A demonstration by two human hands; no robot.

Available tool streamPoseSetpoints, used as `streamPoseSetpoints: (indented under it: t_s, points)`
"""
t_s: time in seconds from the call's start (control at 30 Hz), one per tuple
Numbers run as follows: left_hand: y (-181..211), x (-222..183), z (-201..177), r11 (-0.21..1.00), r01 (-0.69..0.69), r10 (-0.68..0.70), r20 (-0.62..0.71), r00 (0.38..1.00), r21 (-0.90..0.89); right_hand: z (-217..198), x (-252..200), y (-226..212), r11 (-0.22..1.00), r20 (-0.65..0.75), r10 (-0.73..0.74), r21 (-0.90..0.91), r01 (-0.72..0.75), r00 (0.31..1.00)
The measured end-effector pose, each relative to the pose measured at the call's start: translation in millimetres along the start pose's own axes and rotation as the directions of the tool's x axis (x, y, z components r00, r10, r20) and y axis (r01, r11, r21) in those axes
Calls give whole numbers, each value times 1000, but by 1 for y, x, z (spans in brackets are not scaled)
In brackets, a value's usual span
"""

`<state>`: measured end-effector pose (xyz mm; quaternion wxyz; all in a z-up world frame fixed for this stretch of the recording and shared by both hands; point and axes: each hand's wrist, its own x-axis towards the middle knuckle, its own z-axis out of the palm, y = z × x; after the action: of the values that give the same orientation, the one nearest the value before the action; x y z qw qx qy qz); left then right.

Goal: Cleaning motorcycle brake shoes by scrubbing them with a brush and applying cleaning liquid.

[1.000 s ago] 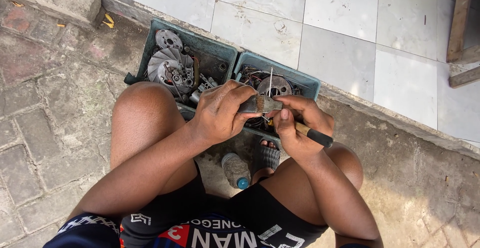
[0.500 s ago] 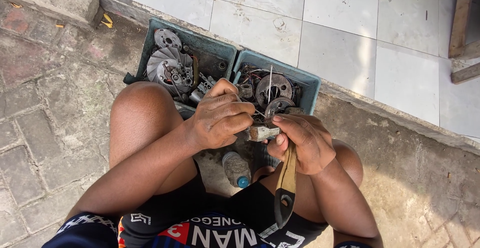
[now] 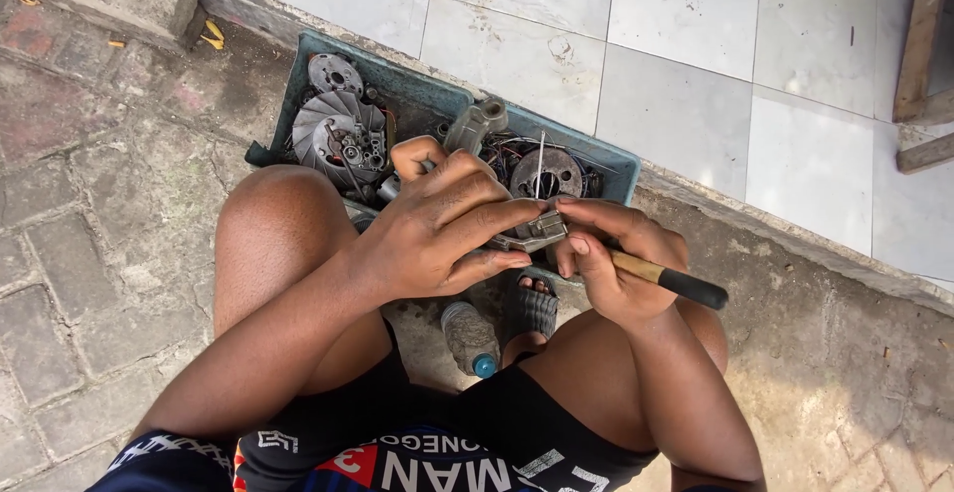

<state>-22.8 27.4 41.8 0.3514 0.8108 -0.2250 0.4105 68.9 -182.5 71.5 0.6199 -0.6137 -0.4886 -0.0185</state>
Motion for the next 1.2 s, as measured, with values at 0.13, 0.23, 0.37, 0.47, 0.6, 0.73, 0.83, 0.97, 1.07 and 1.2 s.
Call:
streamPoseSetpoints:
  t_s: [0.13,0.23,0.37,0.47,0.6,0.73,0.83,0.97,1.07,1.2]
  points:
    - [2,4,-6,993,-38,35,31,999,112,-3,7,-7,999,63,40,-17,-39,997]
    - [1,2,-5,980,-65,60,32,998,187,-4,14,-13,988,89,68,-143,-54,994]
    - [0,1,-6,950,-118,102,71,992,288,-3,26,-18,965,136,-1,-259,36,991]
    - [0,0,-5,927,-130,106,88,990,351,-3,20,-8,952,136,-23,-300,64,990]
    - [4,9,-9,868,-159,117,116,986,471,1,12,10,985,131,138,-123,-122,982]
    - [3,3,3,849,-146,86,141,986,508,-3,18,13,967,141,219,-160,-196,966]
    - [2,2,3,831,-144,70,157,985,538,-2,18,15,934,147,353,-123,-337,924]
    - [0,6,0,839,-119,42,156,987,530,-1,17,14,919,156,394,-63,-388,906]
    - [1,13,-7,840,-66,-28,166,986,539,3,18,13,925,144,380,-77,-373,914]
    - [-15,11,-3,908,-90,-31,280,960,410,5,11,22,916,118,401,-84,-393,908]
